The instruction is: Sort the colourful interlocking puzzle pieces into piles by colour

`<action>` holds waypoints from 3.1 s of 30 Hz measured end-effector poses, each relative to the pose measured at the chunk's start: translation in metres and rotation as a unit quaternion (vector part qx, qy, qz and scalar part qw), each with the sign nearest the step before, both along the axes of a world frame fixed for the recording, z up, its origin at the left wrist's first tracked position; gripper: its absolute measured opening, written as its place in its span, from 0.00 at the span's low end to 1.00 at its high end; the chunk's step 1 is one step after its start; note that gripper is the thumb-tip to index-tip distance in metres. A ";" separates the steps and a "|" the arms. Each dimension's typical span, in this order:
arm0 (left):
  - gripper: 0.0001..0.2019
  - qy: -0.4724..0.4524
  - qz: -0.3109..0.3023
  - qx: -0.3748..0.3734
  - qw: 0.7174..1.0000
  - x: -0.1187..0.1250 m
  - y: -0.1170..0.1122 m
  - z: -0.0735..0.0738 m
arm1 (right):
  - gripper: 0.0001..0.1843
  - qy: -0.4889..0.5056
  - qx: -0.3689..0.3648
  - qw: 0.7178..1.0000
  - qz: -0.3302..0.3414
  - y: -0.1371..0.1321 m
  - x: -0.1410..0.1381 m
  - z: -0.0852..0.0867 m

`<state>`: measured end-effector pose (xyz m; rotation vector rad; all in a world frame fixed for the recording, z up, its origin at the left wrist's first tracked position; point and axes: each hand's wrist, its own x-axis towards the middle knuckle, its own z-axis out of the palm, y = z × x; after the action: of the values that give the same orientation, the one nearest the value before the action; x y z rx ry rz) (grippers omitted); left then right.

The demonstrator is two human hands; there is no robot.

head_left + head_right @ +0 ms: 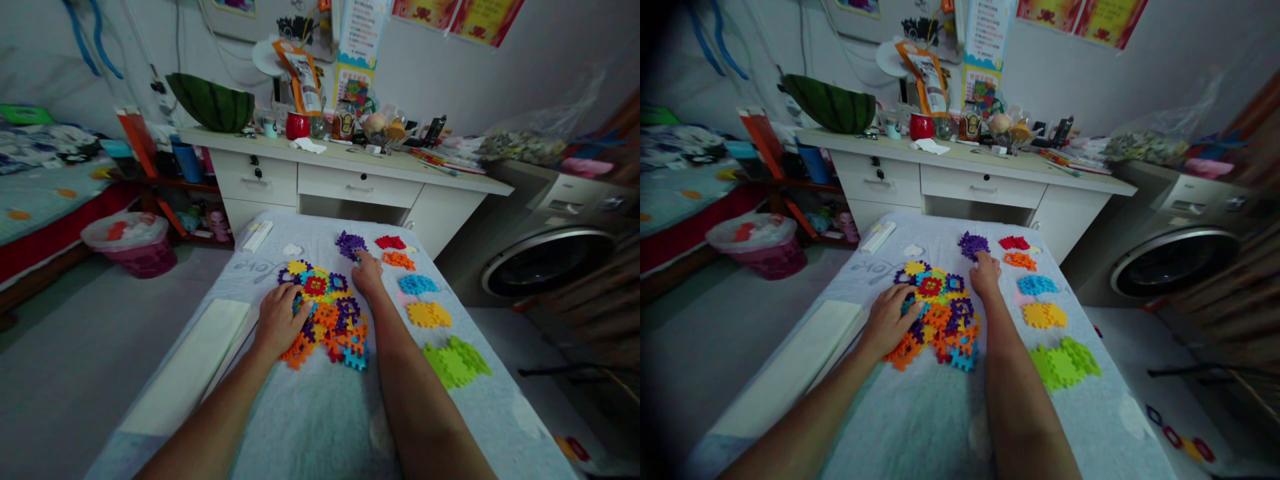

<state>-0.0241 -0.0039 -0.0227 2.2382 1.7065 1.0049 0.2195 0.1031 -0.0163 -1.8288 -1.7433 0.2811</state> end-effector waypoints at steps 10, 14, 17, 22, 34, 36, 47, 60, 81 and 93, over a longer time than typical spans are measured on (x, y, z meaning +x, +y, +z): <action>0.17 0.000 -0.004 0.003 1.000 -0.001 0.000 -0.001 | 0.13 0.051 -0.120 0.972 0.197 -0.006 -0.006 0.019; 0.17 -0.001 -0.003 -0.003 1.000 0.000 -0.001 0.001 | 0.08 0.092 -0.146 0.965 0.195 -0.009 -0.008 0.019; 0.17 -0.002 -0.003 -0.002 1.000 0.000 -0.001 0.001 | 0.06 0.168 -0.154 0.957 0.181 -0.012 -0.007 0.021; 0.17 -0.008 0.000 0.003 1.000 -0.001 0.000 -0.001 | 0.11 0.313 -0.147 0.923 0.166 -0.014 -0.004 0.022; 0.16 -0.009 0.000 -0.001 1.000 0.001 -0.002 0.002 | 0.10 0.304 0.052 0.951 0.003 0.019 -0.007 0.014; 0.15 -0.010 0.000 0.001 1.000 0.001 -0.002 0.002 | 0.06 0.223 0.087 0.971 -0.015 0.030 -0.007 0.020; 0.17 -0.009 0.002 -0.010 1.000 0.001 -0.002 0.002 | 0.16 -0.076 0.013 0.996 0.042 0.063 -0.025 0.030; 0.16 -0.002 -0.004 0.000 1.000 0.001 -0.004 0.003 | 0.12 -0.036 -0.056 0.989 0.134 -0.001 -0.008 0.062; 0.15 -0.003 -0.013 0.006 1.000 -0.003 -0.005 -0.003 | 0.07 -0.222 -0.263 0.909 0.236 -0.043 -0.009 0.063; 0.14 -0.028 -0.025 0.003 0.999 -0.003 -0.008 0.001 | 0.07 0.212 -0.025 0.977 0.018 -0.023 0.010 0.039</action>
<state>-0.0269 -0.0114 -0.0218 2.2223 1.6179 1.0522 0.2295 0.0804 0.0229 -1.6246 -1.4795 0.6824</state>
